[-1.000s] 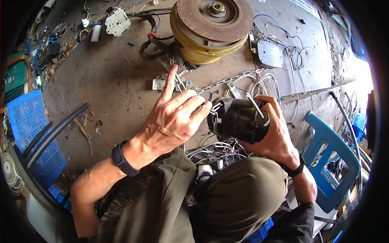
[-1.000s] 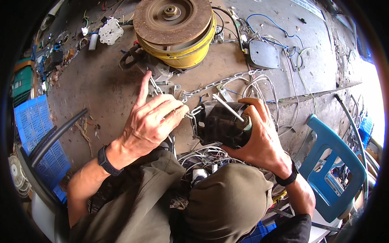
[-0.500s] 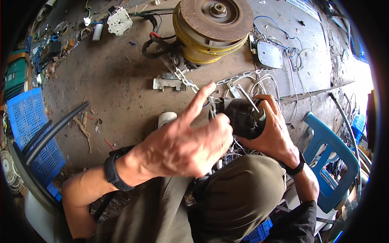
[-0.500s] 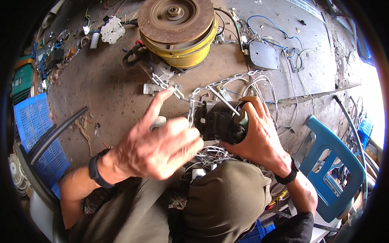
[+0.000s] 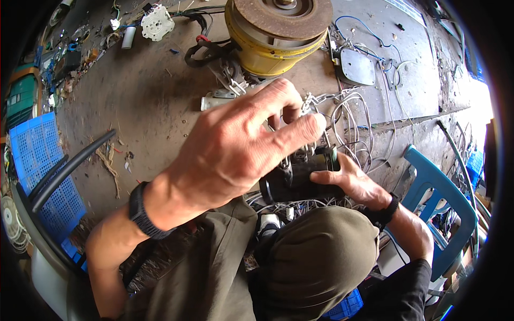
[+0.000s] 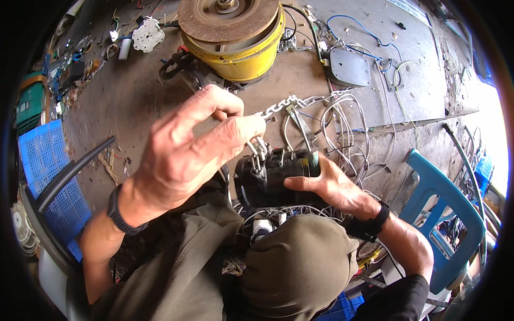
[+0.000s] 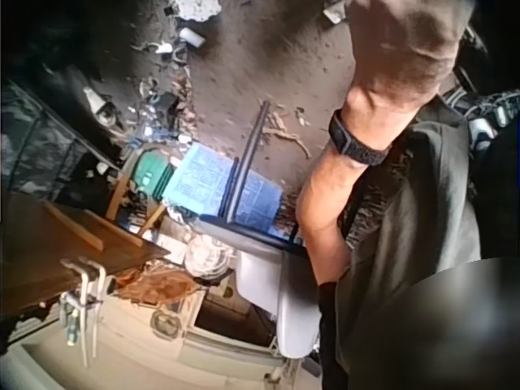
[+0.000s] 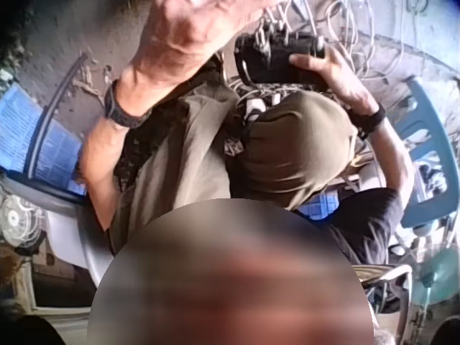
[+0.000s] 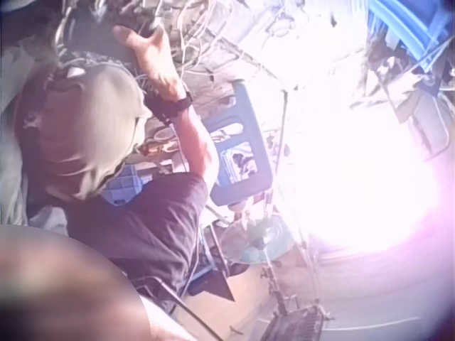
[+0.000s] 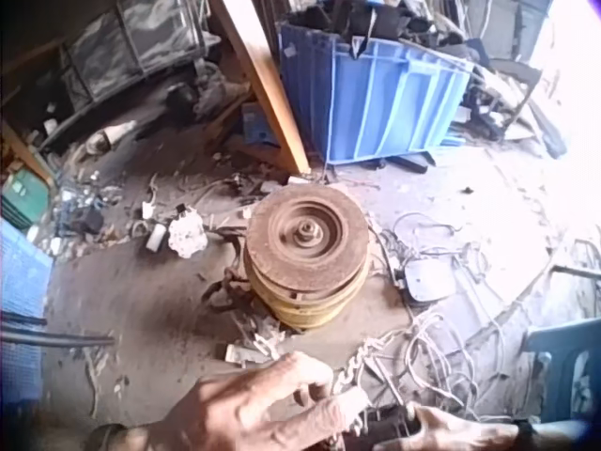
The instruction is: Disassembling and repairing an electric motor using a screwdriver.
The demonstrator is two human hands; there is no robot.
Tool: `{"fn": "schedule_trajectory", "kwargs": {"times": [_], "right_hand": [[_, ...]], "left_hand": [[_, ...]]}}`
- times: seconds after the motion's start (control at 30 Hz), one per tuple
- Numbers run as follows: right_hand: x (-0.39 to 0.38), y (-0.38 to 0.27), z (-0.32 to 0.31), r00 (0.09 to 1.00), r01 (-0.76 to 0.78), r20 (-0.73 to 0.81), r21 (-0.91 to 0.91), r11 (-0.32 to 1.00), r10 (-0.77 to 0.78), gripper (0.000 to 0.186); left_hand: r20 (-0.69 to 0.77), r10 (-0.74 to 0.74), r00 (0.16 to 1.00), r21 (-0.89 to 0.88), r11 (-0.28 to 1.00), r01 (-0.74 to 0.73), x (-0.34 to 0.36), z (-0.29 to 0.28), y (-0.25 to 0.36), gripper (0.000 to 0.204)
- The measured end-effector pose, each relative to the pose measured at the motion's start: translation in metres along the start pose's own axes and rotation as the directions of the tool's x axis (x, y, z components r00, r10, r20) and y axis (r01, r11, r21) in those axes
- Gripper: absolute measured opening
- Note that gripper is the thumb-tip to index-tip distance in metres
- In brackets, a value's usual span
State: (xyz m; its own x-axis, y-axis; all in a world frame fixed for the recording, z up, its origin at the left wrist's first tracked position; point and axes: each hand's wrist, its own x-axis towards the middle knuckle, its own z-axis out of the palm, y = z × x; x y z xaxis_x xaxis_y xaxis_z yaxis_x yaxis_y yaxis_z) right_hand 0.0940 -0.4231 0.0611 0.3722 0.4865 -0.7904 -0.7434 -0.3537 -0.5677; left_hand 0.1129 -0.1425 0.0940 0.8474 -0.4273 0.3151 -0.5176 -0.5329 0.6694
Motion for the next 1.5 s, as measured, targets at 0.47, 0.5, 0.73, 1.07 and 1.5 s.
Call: {"fn": "schedule_trajectory", "kwargs": {"times": [0.47,0.5,0.73,1.07,1.5], "right_hand": [[0.006,0.075,0.033,0.945,-0.327,0.253,0.703,0.632,0.207,0.064],[0.009,0.089,0.031,0.935,-0.340,0.328,0.732,0.591,0.132,0.065],[0.017,0.102,0.056,0.938,-0.335,0.337,0.827,0.452,0.078,0.067],[0.021,0.065,0.035,0.977,-0.141,-0.139,0.133,0.981,0.160,0.059],[0.080,-0.005,0.012,0.833,0.527,0.380,-0.328,0.784,-0.402,0.024]], "left_hand": [[0.167,-0.581,0.796,-0.421,0.688,0.591,-0.066,0.027,-0.021,0.035],[0.200,-0.626,0.754,-0.396,0.652,0.646,-0.075,0.030,-0.017,0.051],[0.490,-0.554,0.673,-0.463,0.489,0.739,-0.107,0.034,0.003,0.111],[0.428,-0.663,0.614,-0.531,0.365,0.765,-0.129,0.019,-0.009,0.077],[0.489,-0.563,0.666,-0.502,0.443,0.743,-0.152,-0.007,-0.011,0.092]]}}
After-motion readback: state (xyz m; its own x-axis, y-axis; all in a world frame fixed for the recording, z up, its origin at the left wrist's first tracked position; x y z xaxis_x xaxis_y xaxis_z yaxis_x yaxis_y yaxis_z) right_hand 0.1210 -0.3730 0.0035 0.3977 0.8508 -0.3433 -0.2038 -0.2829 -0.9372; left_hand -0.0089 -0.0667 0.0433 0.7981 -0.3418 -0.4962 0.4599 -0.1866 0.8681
